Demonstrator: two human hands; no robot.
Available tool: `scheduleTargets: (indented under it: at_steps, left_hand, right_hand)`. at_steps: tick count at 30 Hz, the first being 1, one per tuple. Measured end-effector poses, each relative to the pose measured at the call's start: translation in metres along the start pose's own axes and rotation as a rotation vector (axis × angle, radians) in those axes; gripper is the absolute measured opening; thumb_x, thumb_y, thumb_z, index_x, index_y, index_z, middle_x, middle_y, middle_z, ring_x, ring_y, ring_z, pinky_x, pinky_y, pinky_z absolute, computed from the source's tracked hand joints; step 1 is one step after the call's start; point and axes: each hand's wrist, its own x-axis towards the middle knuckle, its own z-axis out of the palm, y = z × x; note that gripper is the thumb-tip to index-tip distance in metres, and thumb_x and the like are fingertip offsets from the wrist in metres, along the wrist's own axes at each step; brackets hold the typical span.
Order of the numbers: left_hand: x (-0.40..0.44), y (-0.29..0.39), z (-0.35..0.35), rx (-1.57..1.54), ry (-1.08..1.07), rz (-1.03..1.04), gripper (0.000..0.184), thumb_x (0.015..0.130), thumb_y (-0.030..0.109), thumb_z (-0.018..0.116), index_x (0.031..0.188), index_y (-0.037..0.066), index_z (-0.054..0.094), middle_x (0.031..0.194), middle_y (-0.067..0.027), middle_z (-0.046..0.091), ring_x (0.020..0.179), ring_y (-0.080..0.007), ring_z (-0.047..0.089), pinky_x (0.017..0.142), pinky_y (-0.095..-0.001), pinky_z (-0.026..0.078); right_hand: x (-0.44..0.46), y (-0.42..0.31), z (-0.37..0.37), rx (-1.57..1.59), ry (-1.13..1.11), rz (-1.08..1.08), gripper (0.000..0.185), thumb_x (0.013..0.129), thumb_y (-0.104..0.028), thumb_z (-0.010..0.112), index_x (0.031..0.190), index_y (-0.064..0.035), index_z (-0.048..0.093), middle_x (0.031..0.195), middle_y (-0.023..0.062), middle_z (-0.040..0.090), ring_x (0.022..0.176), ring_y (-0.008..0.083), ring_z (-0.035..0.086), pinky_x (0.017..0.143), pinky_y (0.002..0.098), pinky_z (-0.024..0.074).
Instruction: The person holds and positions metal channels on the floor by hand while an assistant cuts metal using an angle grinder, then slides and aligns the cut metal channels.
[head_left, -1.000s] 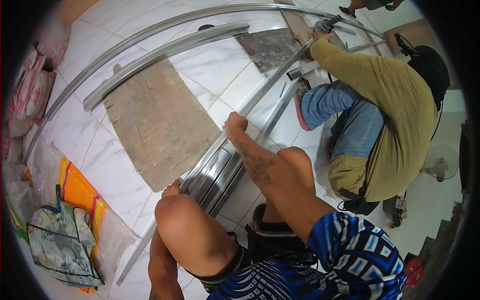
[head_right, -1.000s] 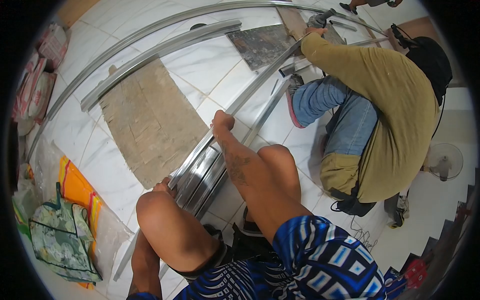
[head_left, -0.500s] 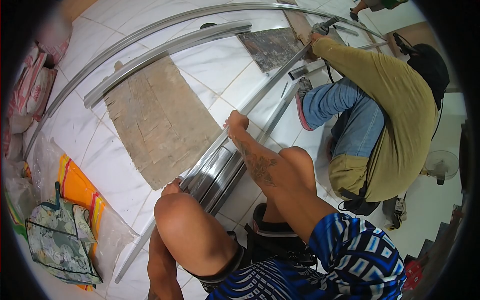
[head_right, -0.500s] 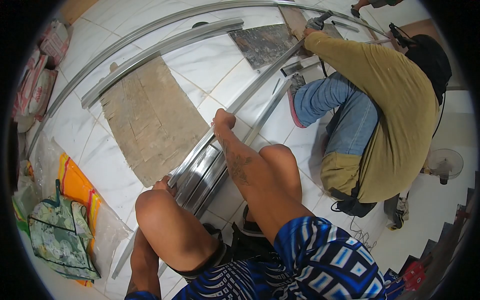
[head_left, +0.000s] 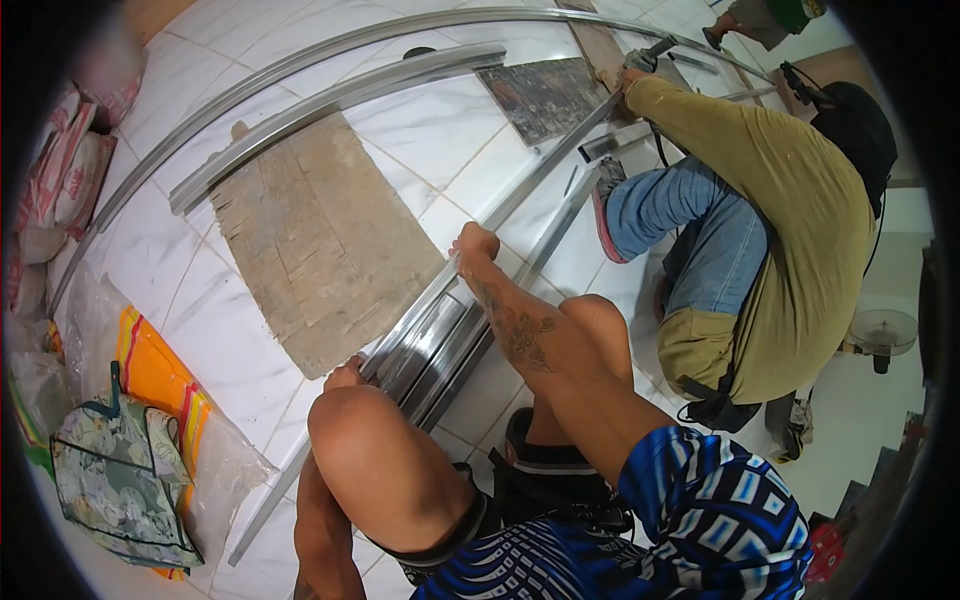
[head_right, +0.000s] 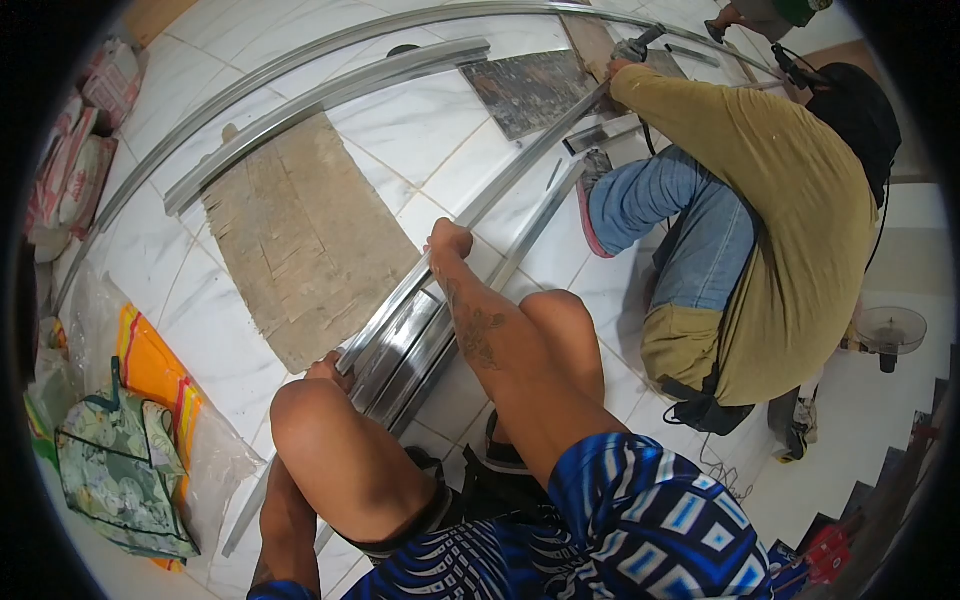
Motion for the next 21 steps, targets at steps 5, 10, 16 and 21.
scheduleTargets:
  at_steps: [5, 10, 16, 21]
  left_hand:
    - [-0.009, 0.009, -0.011, -0.01, -0.03, -0.03, 0.057, 0.077, 0.033, 0.073, 0.131, 0.022, 0.056, 0.108, -0.0196, 0.07, 0.1, -0.0369, 0.068, 0.087, -0.0477, 0.054]
    - [-0.022, 0.019, -0.02, -0.03, 0.04, 0.004, 0.051, 0.074, 0.024, 0.076, 0.121, 0.008, 0.061, 0.102, -0.0209, 0.07, 0.097, -0.0366, 0.067, 0.084, -0.0465, 0.054]
    - [-0.023, 0.022, -0.022, -0.032, 0.031, -0.003, 0.05, 0.074, 0.022, 0.075, 0.12, 0.006, 0.062, 0.102, -0.0219, 0.07, 0.097, -0.0368, 0.067, 0.084, -0.0463, 0.054]
    - [-0.025, 0.022, -0.024, -0.036, 0.024, 0.001, 0.052, 0.073, 0.021, 0.075, 0.121, 0.006, 0.061, 0.102, -0.0225, 0.07, 0.097, -0.0369, 0.067, 0.084, -0.0457, 0.054]
  right_hand:
    - [0.001, 0.0, -0.001, 0.031, -0.051, 0.084, 0.019, 0.086, -0.01, 0.056, 0.099, 0.0041, 0.057, 0.088, 0.0138, 0.061, 0.069, 0.0257, 0.061, 0.057, 0.0387, 0.05]
    - [-0.003, -0.002, -0.002, -0.016, -0.052, 0.022, 0.012, 0.084, -0.007, 0.054, 0.089, 0.0039, 0.056, 0.077, 0.0122, 0.057, 0.058, 0.0229, 0.056, 0.05, 0.0367, 0.0472]
    - [-0.002, -0.002, -0.001, -0.022, -0.062, 0.002, 0.01, 0.084, -0.006, 0.052, 0.084, 0.0035, 0.054, 0.072, 0.0117, 0.055, 0.054, 0.0221, 0.054, 0.046, 0.0369, 0.0457]
    - [-0.001, -0.002, 0.0, -0.009, -0.055, 0.012, 0.01, 0.085, -0.007, 0.052, 0.082, 0.0024, 0.054, 0.07, 0.0115, 0.055, 0.052, 0.0221, 0.053, 0.046, 0.0368, 0.045]
